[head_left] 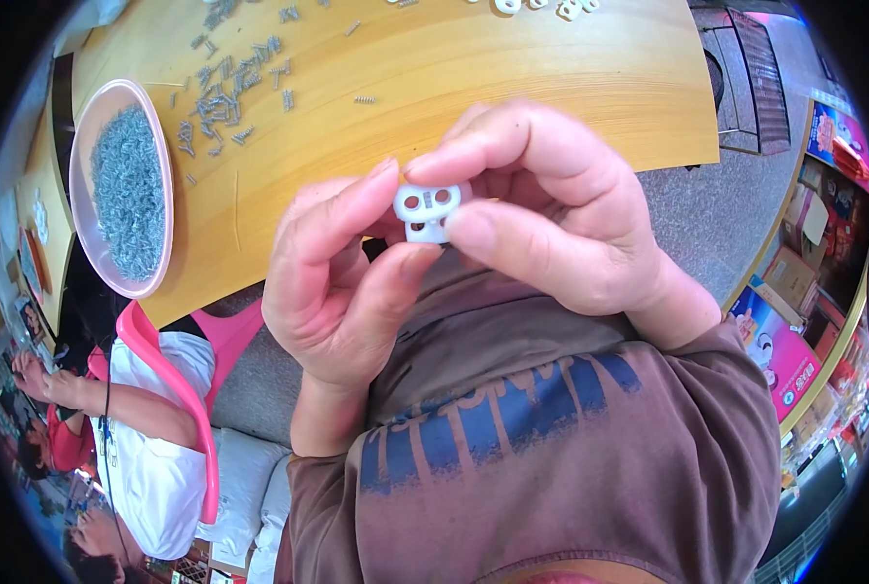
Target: The recorder is manually assembling small white plastic components with metal pins or springs.
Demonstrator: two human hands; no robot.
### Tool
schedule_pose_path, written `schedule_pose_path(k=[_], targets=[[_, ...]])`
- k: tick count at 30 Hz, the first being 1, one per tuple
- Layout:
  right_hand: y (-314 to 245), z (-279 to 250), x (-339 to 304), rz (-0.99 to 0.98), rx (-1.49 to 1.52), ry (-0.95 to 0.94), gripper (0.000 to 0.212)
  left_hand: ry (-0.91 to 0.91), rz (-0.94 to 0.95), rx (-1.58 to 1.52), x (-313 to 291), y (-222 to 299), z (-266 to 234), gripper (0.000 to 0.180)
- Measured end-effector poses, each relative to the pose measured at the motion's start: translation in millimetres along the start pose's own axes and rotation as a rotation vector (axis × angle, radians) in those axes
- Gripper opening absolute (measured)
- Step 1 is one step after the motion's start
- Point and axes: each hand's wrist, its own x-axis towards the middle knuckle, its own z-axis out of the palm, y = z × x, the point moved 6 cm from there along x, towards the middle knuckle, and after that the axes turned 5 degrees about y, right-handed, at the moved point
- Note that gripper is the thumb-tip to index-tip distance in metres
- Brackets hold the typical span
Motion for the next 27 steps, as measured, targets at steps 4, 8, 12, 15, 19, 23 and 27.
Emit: schedule_pose_path(k=[4,8,12,15,19,23,27], targets=[[-2.2,1.2,0.2,-0.109,-0.019,-0.091,0.031,0.02,-0.01,-0.122,-2.6,0.3,1.2,0.04],[-1.5,0.8,0.6,-0.11,-0.046,-0.097,0.034,0.052,-0.062,-0.192,-4.6,-1.9,4.8,0.038],[-3.4,-0.4,0.4,-0.125,-0.086,-0.112,0.033,0.076,-0.1,-0.218,-5.2,-3.3,3.6,0.037],[-1.7,-1.4,-0.1,-0.114,-0.104,-0.108,0.032,0.065,-0.102,-0.21,-5.6,-3.7,3.6,0.035],[-4.4,-1.6,-0.8,-0.198,-0.221,-0.123,0.03,0.099,-0.082,-0.201,-8.0,-3.3,3.8,0.031],[-5.4,-0.7,-3.2,-0.236,-0.333,-0.104,0.028,0.084,-0.133,-0.312,-10.3,-5.2,5.8,0.029],[-5.6,0.1,-4.9,-0.287,-0.379,-0.128,0.027,0.076,-0.091,-0.307,-12.7,-5.8,5.9,0.027]])
